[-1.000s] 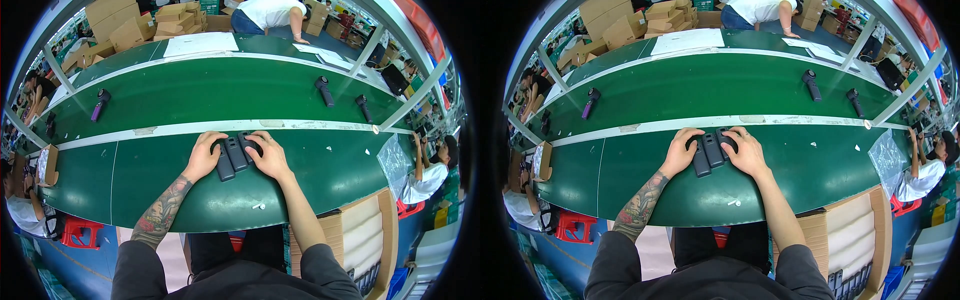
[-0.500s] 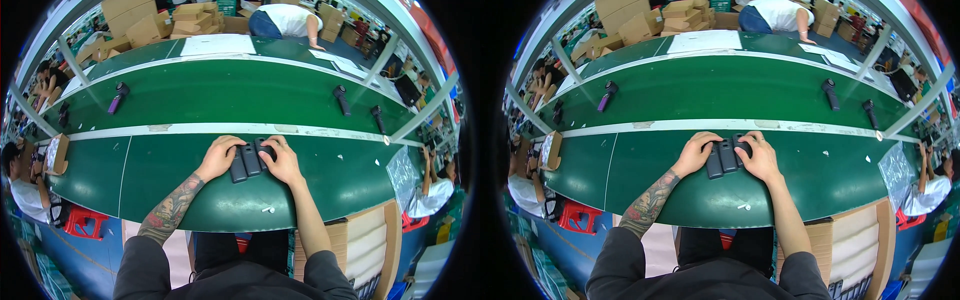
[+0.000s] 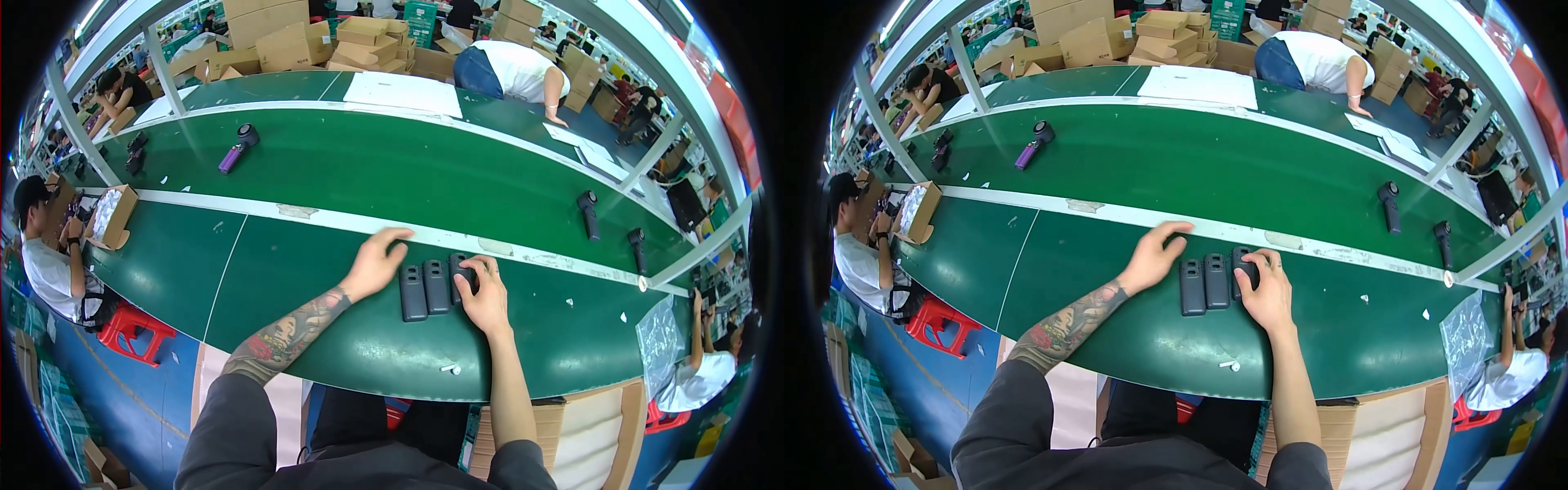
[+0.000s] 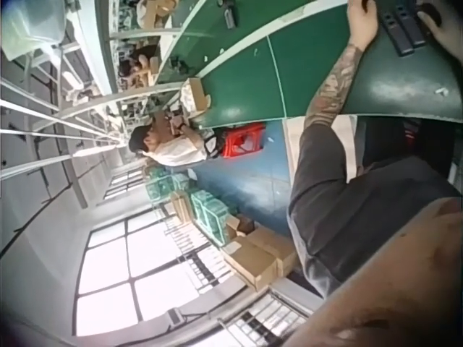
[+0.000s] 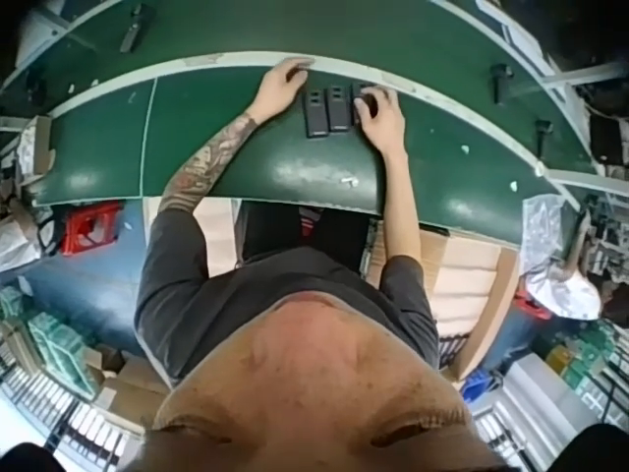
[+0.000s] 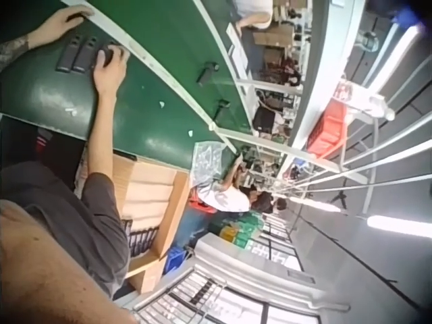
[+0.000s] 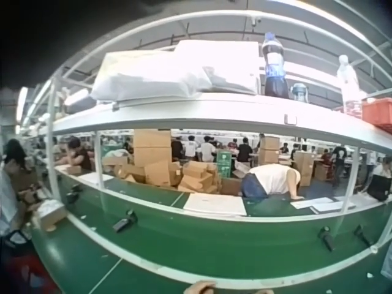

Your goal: Assemble electronic handheld devices by inserting batteries and then place the completed units into a cardboard shipping box.

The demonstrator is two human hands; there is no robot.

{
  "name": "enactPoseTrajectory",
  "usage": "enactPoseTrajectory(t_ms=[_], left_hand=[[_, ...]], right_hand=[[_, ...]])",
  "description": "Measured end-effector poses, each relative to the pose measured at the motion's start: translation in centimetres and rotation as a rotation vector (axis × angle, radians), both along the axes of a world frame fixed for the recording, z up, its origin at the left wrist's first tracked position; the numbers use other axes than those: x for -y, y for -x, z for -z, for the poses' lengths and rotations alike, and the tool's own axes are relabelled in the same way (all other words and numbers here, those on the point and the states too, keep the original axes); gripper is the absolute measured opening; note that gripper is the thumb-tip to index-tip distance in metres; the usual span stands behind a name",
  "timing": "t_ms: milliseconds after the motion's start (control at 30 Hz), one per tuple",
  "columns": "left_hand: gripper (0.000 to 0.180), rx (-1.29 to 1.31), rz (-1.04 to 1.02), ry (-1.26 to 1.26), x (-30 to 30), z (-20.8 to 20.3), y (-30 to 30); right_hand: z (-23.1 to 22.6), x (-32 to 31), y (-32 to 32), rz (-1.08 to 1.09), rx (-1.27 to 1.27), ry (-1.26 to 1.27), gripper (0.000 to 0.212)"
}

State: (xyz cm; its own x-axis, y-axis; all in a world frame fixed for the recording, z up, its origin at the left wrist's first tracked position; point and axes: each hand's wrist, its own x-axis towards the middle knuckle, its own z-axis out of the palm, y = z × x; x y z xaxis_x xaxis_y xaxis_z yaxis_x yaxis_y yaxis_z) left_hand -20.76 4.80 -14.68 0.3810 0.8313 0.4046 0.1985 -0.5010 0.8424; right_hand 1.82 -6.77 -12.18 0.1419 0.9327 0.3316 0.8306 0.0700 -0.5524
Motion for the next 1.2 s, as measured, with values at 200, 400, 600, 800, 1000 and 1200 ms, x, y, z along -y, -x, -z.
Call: enactPoseTrajectory(t_ms=[200, 400, 600, 800, 1000, 1200], left_hand=[[0.048, -0.127, -0.709, -0.437, -13.5, 2.8, 12.5], [0.056, -0.351, -1.278, -0.449, -25.4, 6.8, 29.5], [0.057, -0.543, -1.128, -0.29, -30.4, 7.3, 33.3], [0.044, -0.79, -1.014, -0.278, -30.6, 3.6, 32.9], [0.035, 0.388, -0.296, 0.363, -24.3, -1.5, 19.3], [0.037, 0.931, 0.399, 0.673, -11.1, -8.7, 5.0]], right_hand=[[1.0, -0.4, -0.4, 0.099, 0.011, -0.117, 0.024], [2.0, -1.6, -0.8, 0.109, 0.126, -0.194, 0.027], [1.0, -1.5, -0.8, 0.129, 0.179, -0.17, 0.032], [0.3, -1.4, -0.3, 0.13, 0.211, -0.178, 0.038], [1.4, -1.4, -1.4, 0.131, 0.163, -0.126, 0.042], [1.4, -1.8, -2.5, 0.126, -0.203, -0.15, 0.043]])
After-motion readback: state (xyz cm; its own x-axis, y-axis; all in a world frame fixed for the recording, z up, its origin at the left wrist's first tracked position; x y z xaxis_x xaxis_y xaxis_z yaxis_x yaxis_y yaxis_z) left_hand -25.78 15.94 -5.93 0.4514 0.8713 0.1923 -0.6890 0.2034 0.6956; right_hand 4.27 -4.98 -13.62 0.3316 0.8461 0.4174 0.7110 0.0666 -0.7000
